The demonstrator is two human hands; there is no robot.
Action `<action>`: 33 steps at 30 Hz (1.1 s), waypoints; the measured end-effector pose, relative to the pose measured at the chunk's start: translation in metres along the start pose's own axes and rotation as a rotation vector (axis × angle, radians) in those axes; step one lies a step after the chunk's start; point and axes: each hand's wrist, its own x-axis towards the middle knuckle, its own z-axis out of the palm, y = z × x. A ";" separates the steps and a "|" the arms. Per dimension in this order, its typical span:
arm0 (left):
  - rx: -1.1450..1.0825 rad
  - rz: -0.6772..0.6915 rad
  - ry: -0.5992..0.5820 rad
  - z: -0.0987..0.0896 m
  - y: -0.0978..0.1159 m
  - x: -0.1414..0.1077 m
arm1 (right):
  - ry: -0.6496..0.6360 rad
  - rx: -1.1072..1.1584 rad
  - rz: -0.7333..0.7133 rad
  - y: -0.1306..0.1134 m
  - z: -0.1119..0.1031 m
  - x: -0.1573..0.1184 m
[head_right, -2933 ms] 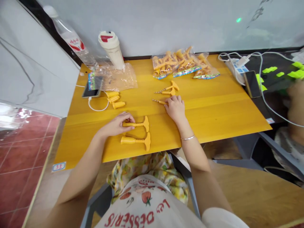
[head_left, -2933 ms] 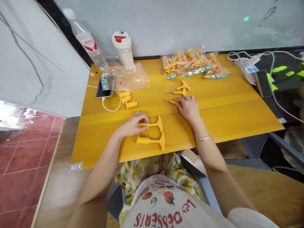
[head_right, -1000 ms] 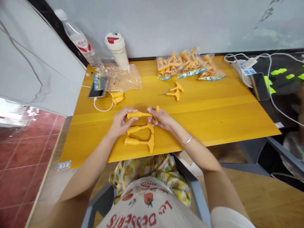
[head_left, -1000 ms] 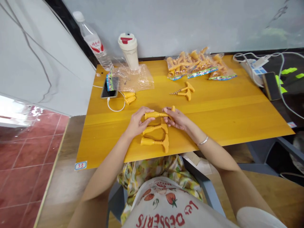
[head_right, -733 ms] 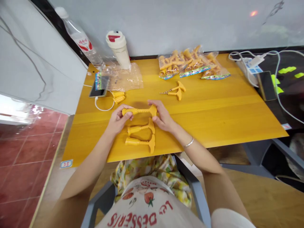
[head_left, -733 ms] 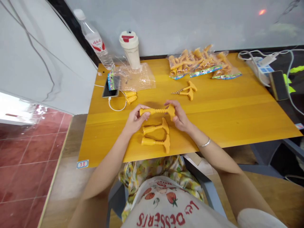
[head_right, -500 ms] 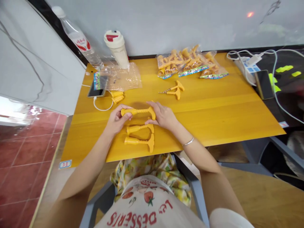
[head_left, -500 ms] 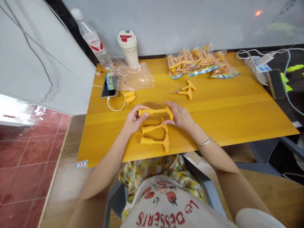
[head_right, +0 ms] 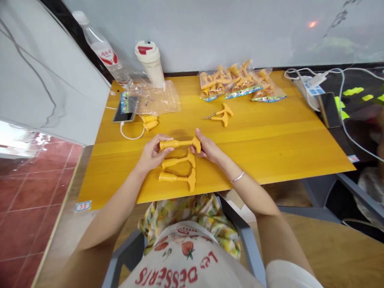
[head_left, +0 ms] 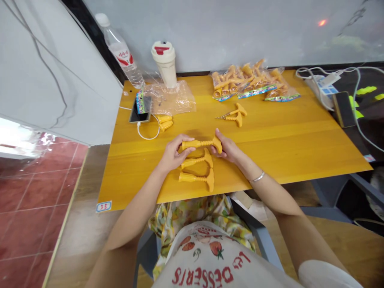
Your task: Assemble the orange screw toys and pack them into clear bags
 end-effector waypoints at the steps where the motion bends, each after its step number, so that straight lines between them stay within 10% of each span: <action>1: -0.002 -0.016 0.021 0.000 0.000 0.001 | 0.032 0.006 -0.034 0.002 0.001 0.002; 5: -0.080 -0.110 0.133 -0.004 -0.003 0.005 | 0.353 -0.194 -0.363 0.008 -0.001 0.004; 9: -0.145 -0.138 0.168 -0.006 -0.006 0.006 | 0.330 -0.556 -0.576 0.010 -0.008 0.000; 19: -0.004 -0.114 0.114 -0.005 -0.008 0.006 | 0.249 -0.417 -0.141 0.002 -0.007 0.000; 27: 0.172 -0.352 0.003 -0.019 -0.016 0.008 | 0.869 -1.055 -0.310 0.007 -0.079 0.009; 33: 0.201 -0.369 -0.300 -0.028 -0.007 0.004 | 0.898 -1.282 0.008 0.011 -0.096 0.016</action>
